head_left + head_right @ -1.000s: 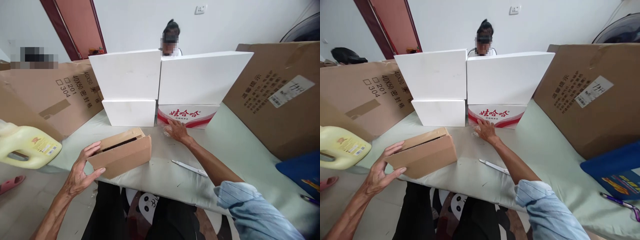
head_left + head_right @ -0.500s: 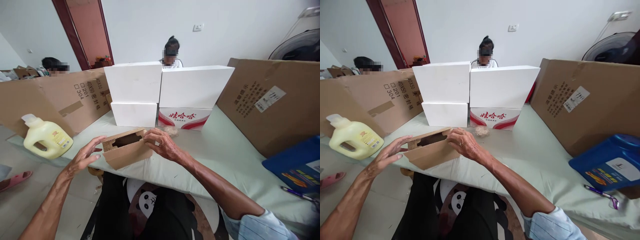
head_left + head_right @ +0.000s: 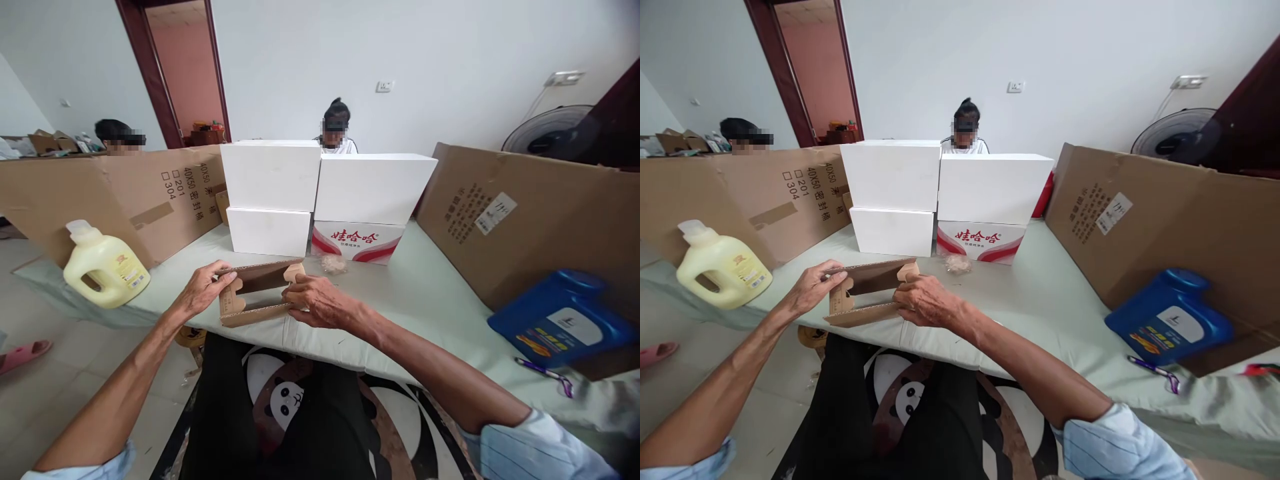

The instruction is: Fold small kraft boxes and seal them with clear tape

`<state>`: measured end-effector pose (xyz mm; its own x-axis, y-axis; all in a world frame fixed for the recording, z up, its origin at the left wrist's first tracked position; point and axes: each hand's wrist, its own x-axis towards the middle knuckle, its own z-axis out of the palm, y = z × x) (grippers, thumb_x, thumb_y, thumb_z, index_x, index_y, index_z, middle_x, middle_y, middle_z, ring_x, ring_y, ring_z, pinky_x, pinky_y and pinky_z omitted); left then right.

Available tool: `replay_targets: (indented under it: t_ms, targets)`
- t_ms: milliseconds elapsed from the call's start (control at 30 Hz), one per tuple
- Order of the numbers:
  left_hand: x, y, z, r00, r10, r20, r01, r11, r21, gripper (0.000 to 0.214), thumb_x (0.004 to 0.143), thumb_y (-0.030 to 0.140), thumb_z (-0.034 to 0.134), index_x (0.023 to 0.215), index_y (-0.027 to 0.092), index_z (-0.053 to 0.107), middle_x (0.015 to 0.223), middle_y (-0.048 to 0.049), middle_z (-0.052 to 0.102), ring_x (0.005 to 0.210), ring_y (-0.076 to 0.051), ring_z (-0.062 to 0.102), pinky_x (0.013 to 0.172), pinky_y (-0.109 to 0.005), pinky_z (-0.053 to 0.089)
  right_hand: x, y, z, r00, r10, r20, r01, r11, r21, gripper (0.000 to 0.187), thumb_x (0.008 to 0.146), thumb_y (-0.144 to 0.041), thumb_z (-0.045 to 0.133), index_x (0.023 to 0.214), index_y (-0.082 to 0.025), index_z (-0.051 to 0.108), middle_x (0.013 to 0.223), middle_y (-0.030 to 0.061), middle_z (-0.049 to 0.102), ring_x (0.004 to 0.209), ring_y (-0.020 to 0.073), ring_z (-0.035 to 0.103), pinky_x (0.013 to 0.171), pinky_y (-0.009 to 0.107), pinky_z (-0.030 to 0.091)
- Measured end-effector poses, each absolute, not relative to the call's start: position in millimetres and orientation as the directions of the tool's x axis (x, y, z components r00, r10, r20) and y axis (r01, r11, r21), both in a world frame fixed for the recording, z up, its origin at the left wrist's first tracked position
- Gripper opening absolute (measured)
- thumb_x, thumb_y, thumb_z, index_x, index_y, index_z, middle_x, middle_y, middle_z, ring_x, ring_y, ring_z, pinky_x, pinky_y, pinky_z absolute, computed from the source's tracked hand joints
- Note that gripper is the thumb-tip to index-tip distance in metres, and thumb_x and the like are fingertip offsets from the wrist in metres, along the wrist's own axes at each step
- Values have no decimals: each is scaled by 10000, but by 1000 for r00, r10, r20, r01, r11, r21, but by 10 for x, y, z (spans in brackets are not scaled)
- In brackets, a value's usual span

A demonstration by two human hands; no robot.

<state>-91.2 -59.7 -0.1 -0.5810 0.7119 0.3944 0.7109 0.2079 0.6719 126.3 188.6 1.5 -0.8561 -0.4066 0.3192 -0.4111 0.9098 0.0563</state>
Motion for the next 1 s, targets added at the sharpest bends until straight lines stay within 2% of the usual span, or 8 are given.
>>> replay_targets:
  t_ms: [67, 167, 267, 367, 567, 800, 900, 1000]
  targets:
    - [-881, -688, -30, -559, 605, 567, 786, 169, 594, 267, 944, 483, 675, 976, 219, 664, 964, -29, 743, 822, -197, 692, 732, -315, 565, 1196, 1844, 3, -864, -422, 273, -405, 906, 120, 169, 1040, -243, 678, 879, -194, 690, 937, 70, 751, 945, 237, 616, 809, 352, 443]
    - [-815, -869, -63, -274, 572, 773, 952, 50, 301, 29, 968, 242, 665, 980, 217, 657, 1001, -48, 763, 950, -208, 732, 841, -334, 597, 1127, 1822, -10, -853, -458, 249, -431, 888, 157, 261, 1066, -302, 677, 829, -193, 674, 955, 72, 724, 955, 233, 599, 837, 359, 422]
    - [-743, -986, -58, 32, 677, 735, 995, -89, 39, 208, 989, 43, 559, 1006, 210, 680, 1062, -65, 779, 1005, -199, 731, 901, -339, 594, 1096, 1862, -2, -863, -457, 215, -438, 889, 134, 295, 1085, -315, 656, 818, -191, 675, 954, 65, 699, 870, 204, 577, 846, 352, 411]
    - [-659, -992, -36, 139, 705, 695, 990, -119, -77, 285, 975, -33, 519, 1003, 195, 687, 1086, -83, 777, 982, -200, 719, 867, -338, 603, 1090, 1927, 16, -884, -429, 187, -423, 903, 76, 309, 1104, -298, 625, 820, -188, 677, 939, 58, 685, 846, 188, 576, 790, 329, 389]
    - [-515, -895, -37, 189, 679, 710, 979, -183, -85, 349, 963, -64, 494, 1081, 189, 703, 1029, -64, 790, 1006, -191, 738, 918, -325, 622, 1124, 1928, 107, -918, -366, 150, -376, 926, -38, 294, 1112, -247, 608, 838, -176, 685, 920, 56, 695, 827, 171, 589, 690, 310, 333]
    - [-1004, -803, -178, 83, 946, 313, 991, -45, -127, 811, 811, -57, 493, 1558, 246, 586, 1619, -84, 623, 1402, -237, 637, 1179, -386, 495, 1127, 1801, 322, -924, -375, 71, -376, 927, 3, 320, 1133, -288, 578, 880, -162, 730, 985, 82, 729, 896, 186, 622, 667, 310, 340]
    - [-1134, -740, -140, 57, 984, 171, 988, -31, -148, 838, 828, 26, 599, 1609, 320, 524, 1593, -66, 610, 1380, -252, 630, 1096, -340, 497, 1081, 1800, 374, -949, -315, 12, -313, 947, 77, 296, 1118, -347, 617, 941, -165, 769, 1017, 89, 744, 917, 199, 638, 656, 312, 346]
    - [-1083, -681, 42, 24, 993, 114, 988, -6, -157, 749, 826, 72, 675, 1522, 333, 580, 1415, -59, 638, 1132, -220, 689, 889, -292, 509, 1034, 1857, 385, -970, -241, -27, -243, 960, 137, 301, 1064, -455, 699, 1001, -176, 792, 1039, 92, 740, 885, 205, 645, 637, 317, 347]
